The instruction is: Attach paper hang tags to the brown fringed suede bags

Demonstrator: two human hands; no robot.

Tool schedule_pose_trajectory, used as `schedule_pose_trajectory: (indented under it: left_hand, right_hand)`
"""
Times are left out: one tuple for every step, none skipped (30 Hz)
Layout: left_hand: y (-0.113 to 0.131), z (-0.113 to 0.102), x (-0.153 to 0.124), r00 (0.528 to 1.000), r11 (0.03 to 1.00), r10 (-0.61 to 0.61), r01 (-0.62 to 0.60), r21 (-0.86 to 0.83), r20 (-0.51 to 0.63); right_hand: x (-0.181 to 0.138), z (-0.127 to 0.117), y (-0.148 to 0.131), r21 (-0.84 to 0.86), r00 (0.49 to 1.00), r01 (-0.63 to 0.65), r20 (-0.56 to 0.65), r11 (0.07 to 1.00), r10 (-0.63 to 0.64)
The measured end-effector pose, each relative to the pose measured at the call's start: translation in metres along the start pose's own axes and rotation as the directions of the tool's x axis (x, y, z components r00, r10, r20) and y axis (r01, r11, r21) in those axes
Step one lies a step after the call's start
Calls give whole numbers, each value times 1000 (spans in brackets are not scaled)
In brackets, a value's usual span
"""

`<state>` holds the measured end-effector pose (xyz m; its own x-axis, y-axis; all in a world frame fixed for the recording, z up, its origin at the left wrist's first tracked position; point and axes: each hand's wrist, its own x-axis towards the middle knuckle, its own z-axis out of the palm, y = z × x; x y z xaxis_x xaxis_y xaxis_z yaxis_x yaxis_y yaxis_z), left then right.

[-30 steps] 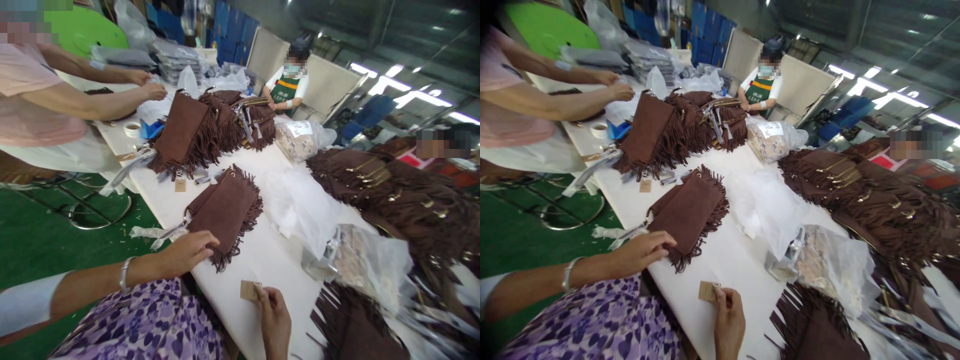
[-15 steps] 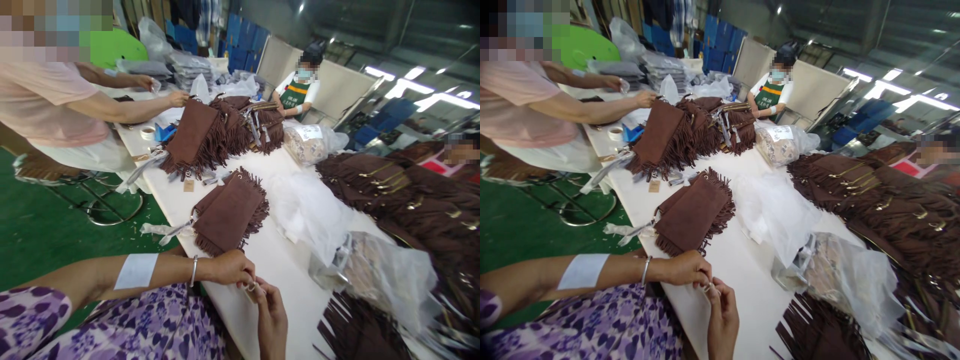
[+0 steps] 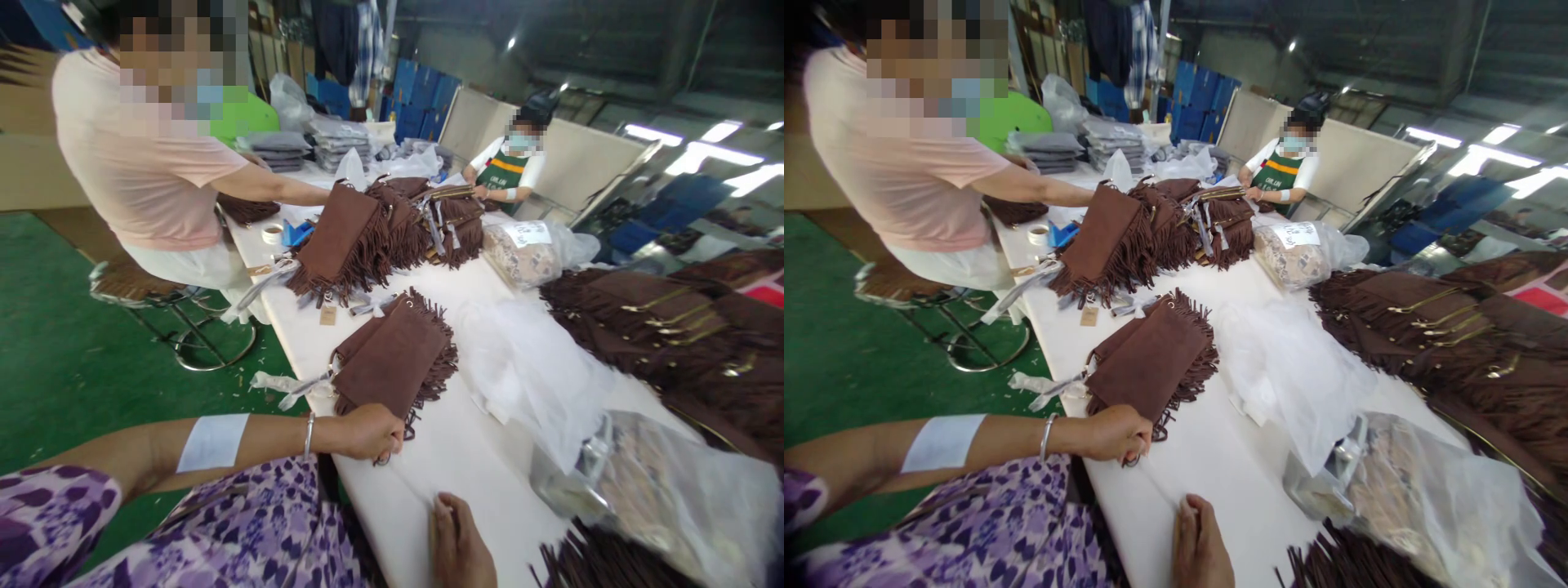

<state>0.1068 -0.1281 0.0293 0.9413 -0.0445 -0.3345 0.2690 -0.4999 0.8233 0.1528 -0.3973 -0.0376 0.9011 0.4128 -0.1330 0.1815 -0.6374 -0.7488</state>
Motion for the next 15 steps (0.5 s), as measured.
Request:
schedule_pose_trajectory:
  left_hand:
    - [1,1,-1,1000,1000,-3,3,9,0]
    - [2,2,-3,1000,1000,-9,9,9,1]
    - [3,3,-4,1000,1000,-13,13,2,0]
    - [4,3,-6,1000,1000,-10,10,-5,-1]
    - [5,3,-7,1000,1000,3,-3,-6,-3]
    - [5,3,-8,1000,1000,23,-23,-1,-3]
    - [5,2,-10,999,999,40,-40,6,-5]
    - [3,1,-12,999,999,52,-52,12,-7]
    - [1,0,-15,999,999,51,-51,10,-7]
    - [-1,-2,-18,999,999,34,-34,-6,-4]
    - [-5,-3,-22,1000,999,3,-3,-38,2]
    - [-9,-4,-27,999,996,-33,34,-78,12]
    - [-13,-5,-33,997,991,-67,69,-117,23]
    - [-17,-7,-39,995,984,-95,99,-150,30]
    - [-21,-8,-45,993,977,-116,120,-177,32]
  right_hand:
    - [3,-2,2,-94,997,82,13,992,-81]
    - [6,-2,-1,-174,987,160,21,972,-159]
    - [9,0,-7,-234,975,217,16,948,-220]
    - [11,4,-16,-263,968,243,1,934,-252]
    - [12,9,-27,-250,967,246,-9,937,-256]
    - [12,16,-40,-191,972,232,3,954,-236]
    - [11,24,-52,-107,980,201,34,974,-199]
    - [10,32,-64,-24,987,148,61,989,-146]
    - [9,40,-74,38,993,84,84,996,-87]
    - [7,47,-82,76,994,29,99,997,-36]
    - [7,53,-87,94,994,-3,106,996,-7]
    - [7,58,-91,98,994,-10,106,995,0]
    - [7,63,-94,100,994,4,112,995,-15]
    - [8,67,-95,106,991,32,125,994,-45]
    - [9,72,-97,113,988,61,137,992,-77]
